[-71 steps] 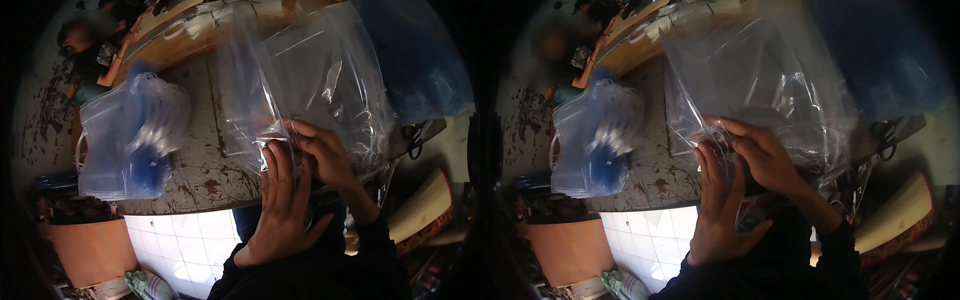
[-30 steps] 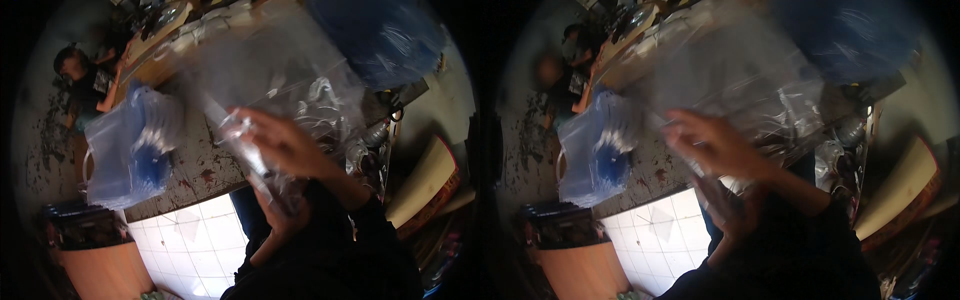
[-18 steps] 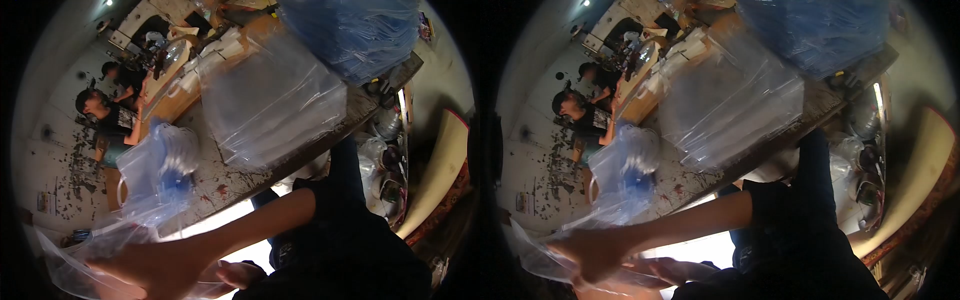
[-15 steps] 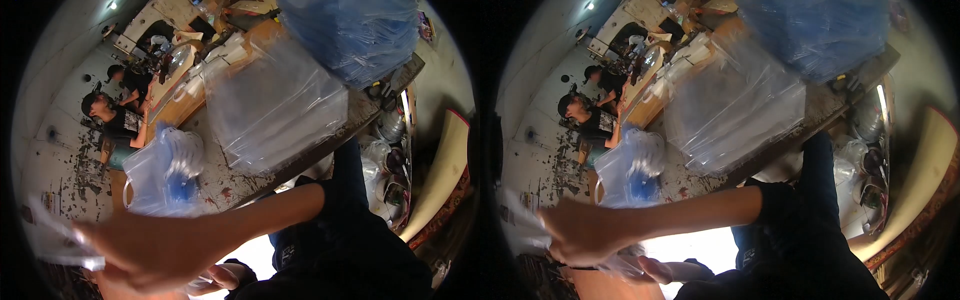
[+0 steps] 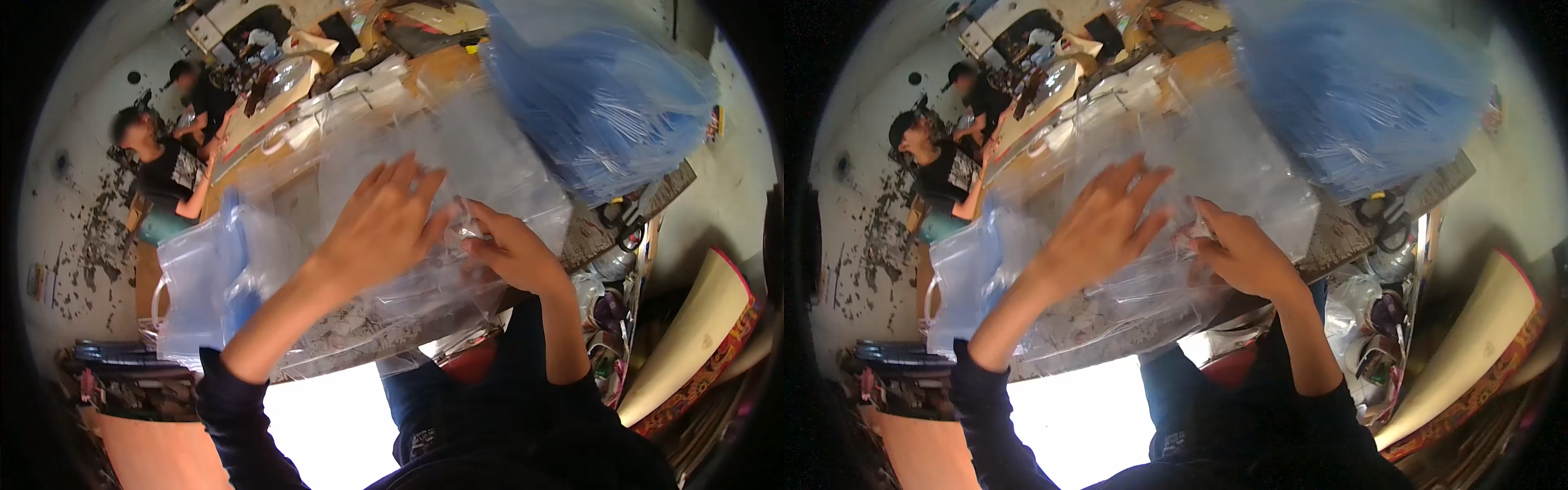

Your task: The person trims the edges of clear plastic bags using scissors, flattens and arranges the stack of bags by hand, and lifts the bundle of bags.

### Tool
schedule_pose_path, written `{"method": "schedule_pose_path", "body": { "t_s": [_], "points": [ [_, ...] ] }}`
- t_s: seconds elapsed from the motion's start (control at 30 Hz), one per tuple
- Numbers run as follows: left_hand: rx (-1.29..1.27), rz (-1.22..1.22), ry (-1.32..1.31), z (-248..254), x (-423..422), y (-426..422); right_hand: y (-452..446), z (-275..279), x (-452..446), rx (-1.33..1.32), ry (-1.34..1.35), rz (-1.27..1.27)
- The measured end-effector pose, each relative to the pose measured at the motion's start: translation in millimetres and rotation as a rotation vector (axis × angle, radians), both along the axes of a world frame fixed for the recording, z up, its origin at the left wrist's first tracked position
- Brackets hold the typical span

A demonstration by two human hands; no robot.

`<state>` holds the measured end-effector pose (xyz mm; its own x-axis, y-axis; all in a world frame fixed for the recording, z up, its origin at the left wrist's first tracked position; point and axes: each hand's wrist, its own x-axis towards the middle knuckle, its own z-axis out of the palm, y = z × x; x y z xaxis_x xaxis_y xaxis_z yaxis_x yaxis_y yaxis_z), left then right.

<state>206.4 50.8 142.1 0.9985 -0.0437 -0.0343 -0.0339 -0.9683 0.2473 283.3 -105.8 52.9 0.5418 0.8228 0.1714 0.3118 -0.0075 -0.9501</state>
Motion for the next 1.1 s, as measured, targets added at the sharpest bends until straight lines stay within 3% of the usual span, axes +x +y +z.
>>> {"method": "schedule_pose_path", "body": {
  "t_s": [0.07, 0.17, 0.2, 0.3, 0.37, 0.47, 0.6, 0.67, 0.9, 1.0, 1.07, 1.1],
  "points": [
    [0.161, -0.1, -0.389, -39.4, 36.2, 18.9, -3.5, 11.3, -2.8, -0.085, 0.185, -0.065],
    [0.125, 0.132, -0.292, -95.6, 53.3, 23.2, -3.0, 7.6, -4.2, -0.095, 0.247, -0.123],
    [0.109, 0.136, -0.298, -99.0, 53.2, 20.6, -3.3, -2.4, -2.0, -0.141, 0.094, -0.165],
    [0.084, 0.207, -0.273, -101.5, 44.9, 18.5, -11.0, 23.9, -18.0, -0.136, 0.115, -0.216],
    [0.139, 0.222, -0.318, -100.5, 47.7, 19.4, -16.5, 12.8, -27.1, -0.119, 0.034, -0.293],
    [0.132, 0.22, -0.328, -99.9, 47.0, 18.6, -25.4, 20.6, -42.1, -0.168, -0.271, -0.508],
    [0.13, 0.21, -0.351, -102.9, 48.3, 18.2, -34.0, 23.8, -49.4, -0.395, -0.323, -0.545],
    [0.148, 0.211, -0.386, -103.8, 47.9, 18.2, -37.1, 19.7, -51.8, -0.36, -0.173, -0.572],
    [0.126, 0.225, -0.467, -95.8, 47.9, 16.7, -38.0, 18.9, -52.5, -0.365, -0.221, -0.569],
    [0.002, 0.124, -0.602, -79.1, 46.4, 12.1, -41.5, 19.9, -51.6, -0.246, -0.12, -0.561],
    [-0.348, -0.396, -0.683, -69.0, 44.4, 7.5, -43.9, 17.9, -52.2, -0.103, 0.047, -0.541],
    [-0.351, -0.4, -0.686, -62.7, 41.2, 4.1, -43.6, 20.3, -53.1, -0.104, 0.043, -0.546]
  ]
}}
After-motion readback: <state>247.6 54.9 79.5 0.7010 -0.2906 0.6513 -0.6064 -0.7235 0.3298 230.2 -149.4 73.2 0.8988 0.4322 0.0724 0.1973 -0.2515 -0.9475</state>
